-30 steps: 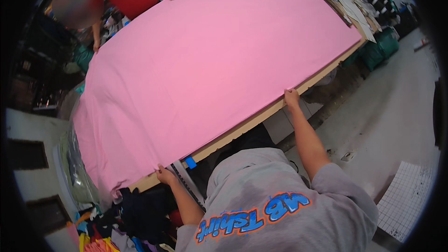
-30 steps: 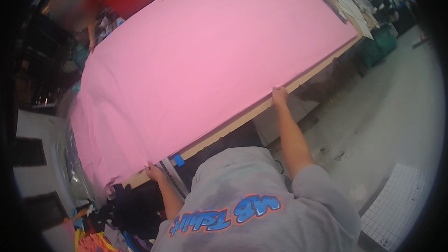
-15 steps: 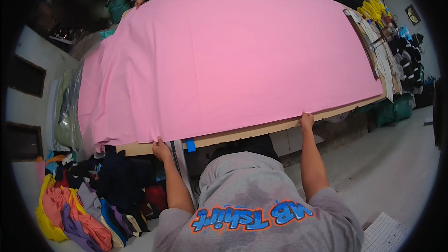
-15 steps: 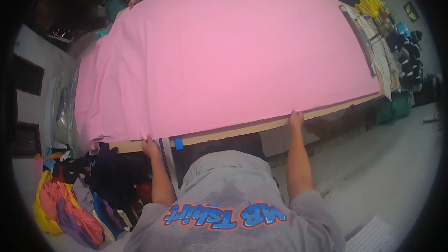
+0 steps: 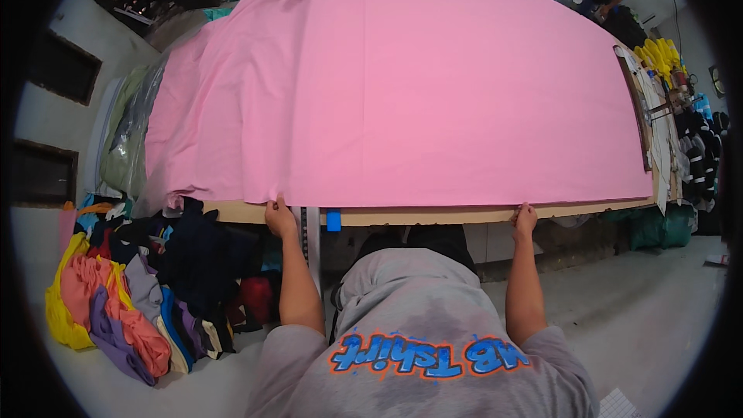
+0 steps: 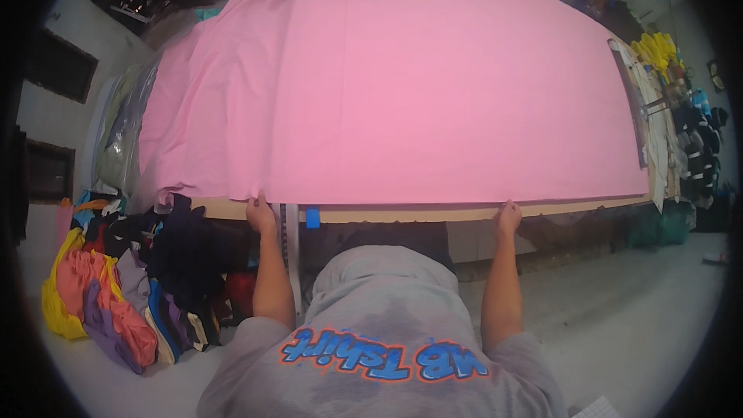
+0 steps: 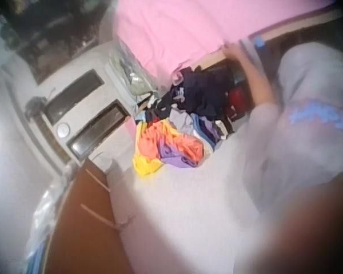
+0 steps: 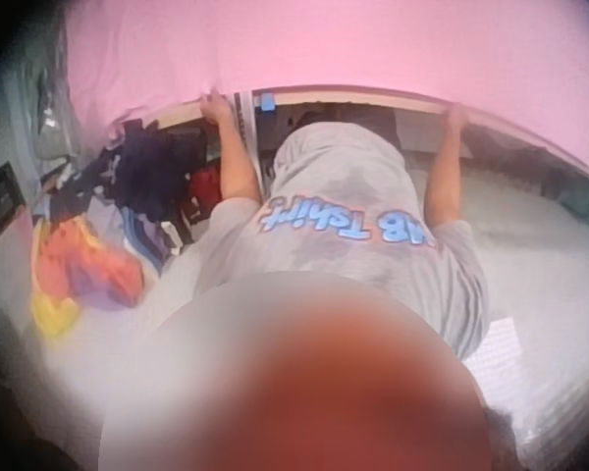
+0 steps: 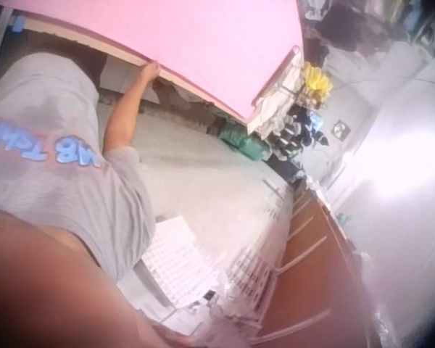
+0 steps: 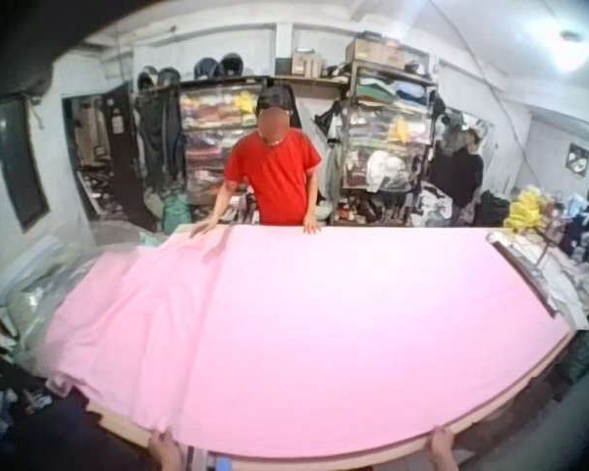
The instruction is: The person and a coworker repeatedly spread and smooth a large pink fabric on a table, then use a rotary cutter and straightedge to cut the fabric into sections. The process is repeated multiple times throughout the clip.
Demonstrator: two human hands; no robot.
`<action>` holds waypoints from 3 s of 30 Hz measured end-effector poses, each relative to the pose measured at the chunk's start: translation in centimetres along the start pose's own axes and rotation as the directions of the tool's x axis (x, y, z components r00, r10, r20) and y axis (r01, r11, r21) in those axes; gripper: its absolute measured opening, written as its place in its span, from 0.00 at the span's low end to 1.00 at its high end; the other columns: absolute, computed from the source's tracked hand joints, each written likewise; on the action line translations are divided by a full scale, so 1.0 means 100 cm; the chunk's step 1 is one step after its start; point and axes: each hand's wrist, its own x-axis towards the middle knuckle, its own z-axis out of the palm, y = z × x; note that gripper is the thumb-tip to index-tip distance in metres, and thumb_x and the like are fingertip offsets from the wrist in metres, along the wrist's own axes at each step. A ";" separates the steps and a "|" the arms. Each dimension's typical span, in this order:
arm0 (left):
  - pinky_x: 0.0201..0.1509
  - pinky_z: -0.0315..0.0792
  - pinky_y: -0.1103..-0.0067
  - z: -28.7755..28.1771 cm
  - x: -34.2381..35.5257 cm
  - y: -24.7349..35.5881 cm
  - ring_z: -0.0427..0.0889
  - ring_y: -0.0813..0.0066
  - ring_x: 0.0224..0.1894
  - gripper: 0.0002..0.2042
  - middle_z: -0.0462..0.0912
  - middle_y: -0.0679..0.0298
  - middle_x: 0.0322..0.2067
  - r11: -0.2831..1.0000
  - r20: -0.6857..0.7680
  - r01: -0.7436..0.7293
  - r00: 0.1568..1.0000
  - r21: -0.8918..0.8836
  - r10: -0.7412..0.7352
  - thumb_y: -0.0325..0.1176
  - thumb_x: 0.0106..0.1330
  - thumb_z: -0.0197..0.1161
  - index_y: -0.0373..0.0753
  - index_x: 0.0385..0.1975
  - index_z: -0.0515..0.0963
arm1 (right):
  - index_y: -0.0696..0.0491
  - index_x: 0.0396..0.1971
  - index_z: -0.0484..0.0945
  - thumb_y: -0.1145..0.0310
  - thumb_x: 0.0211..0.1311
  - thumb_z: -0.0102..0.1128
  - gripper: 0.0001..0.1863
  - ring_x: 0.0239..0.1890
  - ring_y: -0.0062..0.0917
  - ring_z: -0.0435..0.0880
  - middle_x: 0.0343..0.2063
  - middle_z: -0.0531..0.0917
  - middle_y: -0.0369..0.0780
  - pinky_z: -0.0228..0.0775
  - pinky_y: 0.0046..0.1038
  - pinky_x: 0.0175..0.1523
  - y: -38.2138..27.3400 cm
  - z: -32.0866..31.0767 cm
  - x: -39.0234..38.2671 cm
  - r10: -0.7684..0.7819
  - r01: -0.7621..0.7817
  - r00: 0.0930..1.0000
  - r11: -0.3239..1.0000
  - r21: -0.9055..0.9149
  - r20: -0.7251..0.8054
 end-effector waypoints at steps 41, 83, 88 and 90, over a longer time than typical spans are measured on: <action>0.80 0.49 0.54 0.114 -0.177 0.143 0.57 0.50 0.78 0.28 0.60 0.51 0.76 0.269 0.476 -0.963 0.224 -0.026 0.850 0.42 0.79 0.52 0.39 0.76 0.61 | 0.53 0.40 0.83 0.44 0.76 0.57 0.24 0.19 0.21 0.77 0.25 0.81 0.35 0.69 0.28 0.22 0.038 0.005 -0.061 0.179 -0.182 0.983 0.978 -0.099 -0.037; 0.82 0.41 0.50 0.107 -0.177 0.145 0.47 0.50 0.82 0.33 0.53 0.52 0.79 0.322 0.532 -0.947 0.280 0.016 0.799 0.46 0.78 0.52 0.39 0.78 0.58 | 0.45 0.46 0.82 0.37 0.68 0.64 0.25 0.36 0.28 0.82 0.38 0.85 0.33 0.70 0.39 0.39 0.027 -0.025 -0.042 0.407 -0.394 0.904 0.912 -0.112 0.135; 0.82 0.45 0.51 0.116 -0.171 0.127 0.52 0.50 0.81 0.32 0.57 0.52 0.78 0.334 0.465 -0.942 0.287 -0.020 0.838 0.45 0.77 0.54 0.41 0.78 0.59 | 0.45 0.52 0.81 0.38 0.69 0.64 0.27 0.38 0.29 0.82 0.42 0.85 0.34 0.72 0.43 0.45 0.030 -0.023 -0.040 0.445 -0.426 0.882 0.894 -0.141 0.157; 0.82 0.45 0.51 0.117 -0.170 0.126 0.52 0.51 0.81 0.32 0.57 0.52 0.78 0.339 0.451 -0.941 0.292 -0.023 0.843 0.44 0.76 0.54 0.41 0.77 0.60 | 0.46 0.53 0.80 0.39 0.69 0.64 0.27 0.39 0.30 0.82 0.44 0.86 0.34 0.72 0.44 0.48 0.025 -0.024 -0.041 0.442 -0.417 0.883 0.893 -0.169 0.156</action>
